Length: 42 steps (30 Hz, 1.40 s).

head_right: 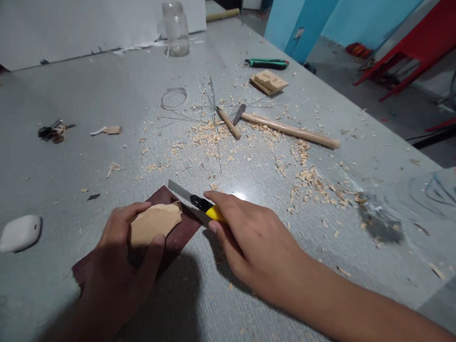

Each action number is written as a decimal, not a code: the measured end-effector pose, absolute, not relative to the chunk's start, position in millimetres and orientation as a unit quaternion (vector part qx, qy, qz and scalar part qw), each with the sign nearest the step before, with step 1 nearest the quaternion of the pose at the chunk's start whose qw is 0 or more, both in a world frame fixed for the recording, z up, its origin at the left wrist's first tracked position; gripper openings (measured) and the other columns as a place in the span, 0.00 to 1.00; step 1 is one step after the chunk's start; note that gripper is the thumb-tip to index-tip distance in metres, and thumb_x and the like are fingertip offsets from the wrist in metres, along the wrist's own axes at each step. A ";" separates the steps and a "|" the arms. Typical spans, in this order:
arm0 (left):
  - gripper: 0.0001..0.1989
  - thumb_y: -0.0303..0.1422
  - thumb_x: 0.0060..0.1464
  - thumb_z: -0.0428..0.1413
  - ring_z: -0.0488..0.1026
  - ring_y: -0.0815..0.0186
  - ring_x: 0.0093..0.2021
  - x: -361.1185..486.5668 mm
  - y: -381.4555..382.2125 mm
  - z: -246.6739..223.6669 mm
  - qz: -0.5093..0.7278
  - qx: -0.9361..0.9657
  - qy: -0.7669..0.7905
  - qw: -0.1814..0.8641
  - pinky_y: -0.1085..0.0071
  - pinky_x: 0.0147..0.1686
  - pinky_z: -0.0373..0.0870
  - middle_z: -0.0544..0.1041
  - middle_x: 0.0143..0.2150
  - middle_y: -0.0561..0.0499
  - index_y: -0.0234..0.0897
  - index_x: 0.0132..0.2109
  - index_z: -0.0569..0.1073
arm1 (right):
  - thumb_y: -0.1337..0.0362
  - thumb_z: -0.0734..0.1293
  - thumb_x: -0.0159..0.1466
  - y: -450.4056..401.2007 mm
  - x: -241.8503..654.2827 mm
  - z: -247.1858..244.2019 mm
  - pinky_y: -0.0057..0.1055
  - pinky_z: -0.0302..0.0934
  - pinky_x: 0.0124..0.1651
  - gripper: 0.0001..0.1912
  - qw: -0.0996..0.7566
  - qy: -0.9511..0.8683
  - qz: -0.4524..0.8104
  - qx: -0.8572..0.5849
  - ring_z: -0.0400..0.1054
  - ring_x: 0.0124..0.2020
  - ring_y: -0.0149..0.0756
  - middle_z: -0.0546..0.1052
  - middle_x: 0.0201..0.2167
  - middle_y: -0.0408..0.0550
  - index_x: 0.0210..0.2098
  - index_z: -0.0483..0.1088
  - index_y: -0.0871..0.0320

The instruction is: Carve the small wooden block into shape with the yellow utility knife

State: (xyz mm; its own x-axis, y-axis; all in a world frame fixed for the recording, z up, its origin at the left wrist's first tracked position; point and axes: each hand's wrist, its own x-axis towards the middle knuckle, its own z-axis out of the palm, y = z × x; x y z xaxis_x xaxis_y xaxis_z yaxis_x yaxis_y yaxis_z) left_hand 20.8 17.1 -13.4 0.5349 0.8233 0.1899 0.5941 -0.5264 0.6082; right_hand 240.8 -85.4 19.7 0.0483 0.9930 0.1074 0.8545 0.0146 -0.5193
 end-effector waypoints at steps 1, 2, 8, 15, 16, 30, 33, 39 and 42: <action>0.20 0.36 0.62 0.55 0.75 0.54 0.51 20.0 17.2 -14.7 0.243 0.848 0.407 0.236 0.58 0.45 0.76 0.72 0.55 0.41 0.38 0.60 0.66 | 0.63 0.58 0.76 -85.9 240.4 20.7 0.35 0.68 0.39 0.19 0.231 -0.670 0.158 -0.687 0.78 0.41 0.42 0.81 0.46 0.54 0.64 0.61 0.58; 0.22 0.33 0.60 0.55 0.74 0.53 0.53 19.4 17.0 -15.8 0.251 0.854 0.393 0.230 0.57 0.46 0.76 0.71 0.56 0.40 0.37 0.60 0.66 | 0.62 0.58 0.76 -86.4 240.0 21.7 0.34 0.67 0.37 0.18 0.229 -0.667 0.168 -0.689 0.78 0.39 0.41 0.82 0.44 0.52 0.64 0.61 0.58; 0.24 0.24 0.54 0.53 0.73 0.51 0.57 21.9 14.7 -17.7 0.268 0.855 0.391 0.209 0.55 0.49 0.76 0.68 0.59 0.40 0.39 0.58 0.65 | 0.62 0.59 0.76 -87.7 240.0 22.5 0.33 0.62 0.33 0.14 0.253 -0.640 0.209 -0.695 0.74 0.31 0.37 0.80 0.37 0.47 0.59 0.60 0.55; 0.32 0.54 0.56 0.63 0.78 0.55 0.39 19.2 14.3 -21.4 0.180 0.886 0.383 0.188 0.63 0.29 0.74 0.74 0.50 0.44 0.42 0.60 0.65 | 0.55 0.63 0.74 -83.5 234.2 27.1 0.30 0.63 0.30 0.09 0.398 -0.460 0.431 -0.666 0.71 0.29 0.34 0.78 0.34 0.43 0.51 0.62 0.49; 0.30 0.53 0.58 0.61 0.78 0.57 0.37 18.2 13.7 -22.2 0.171 0.895 0.367 0.187 0.63 0.28 0.73 0.75 0.49 0.45 0.43 0.61 0.65 | 0.54 0.64 0.74 -82.9 232.6 28.1 0.29 0.64 0.30 0.10 0.429 -0.417 0.472 -0.648 0.70 0.28 0.33 0.78 0.34 0.43 0.50 0.61 0.48; 0.21 0.21 0.59 0.55 0.68 0.50 0.61 20.6 17.5 -23.5 0.221 0.930 0.240 0.172 0.49 0.59 0.66 0.73 0.61 0.41 0.37 0.58 0.70 | 0.63 0.75 0.65 -75.2 240.4 23.4 0.36 0.70 0.53 0.17 0.556 -0.194 0.616 -0.523 0.79 0.46 0.37 0.81 0.51 0.49 0.51 0.69 0.49; 0.18 0.25 0.60 0.58 0.68 0.50 0.59 20.4 17.7 -24.1 0.215 0.930 0.246 0.166 0.49 0.57 0.66 0.73 0.60 0.42 0.39 0.57 0.70 | 0.62 0.74 0.65 -74.5 241.0 24.2 0.39 0.68 0.59 0.17 0.556 -0.199 0.615 -0.523 0.76 0.55 0.43 0.78 0.57 0.51 0.52 0.72 0.49; 0.17 0.29 0.62 0.60 0.69 0.51 0.53 21.0 17.8 -22.4 0.219 0.930 0.252 0.156 0.52 0.50 0.69 0.73 0.56 0.42 0.40 0.56 0.69 | 0.59 0.69 0.69 -77.1 239.8 25.0 0.31 0.71 0.35 0.22 0.513 -0.267 0.585 -0.568 0.79 0.38 0.37 0.79 0.53 0.52 0.61 0.64 0.46; 0.18 0.32 0.62 0.61 0.69 0.53 0.48 21.0 18.2 -24.2 0.212 0.928 0.266 0.153 0.54 0.45 0.70 0.74 0.52 0.42 0.40 0.56 0.68 | 0.59 0.64 0.73 -82.0 236.2 26.1 0.29 0.64 0.29 0.21 0.442 -0.387 0.493 -0.641 0.73 0.30 0.33 0.81 0.46 0.48 0.63 0.58 0.45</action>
State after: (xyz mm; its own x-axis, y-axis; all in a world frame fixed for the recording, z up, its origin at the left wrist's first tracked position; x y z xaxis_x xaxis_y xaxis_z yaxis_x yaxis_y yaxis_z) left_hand 21.0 18.2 -24.2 0.7685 0.5587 0.3117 0.4291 -0.8115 0.3966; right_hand 236.2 -82.0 26.1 0.2133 0.9329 -0.2902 0.0597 -0.3089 -0.9492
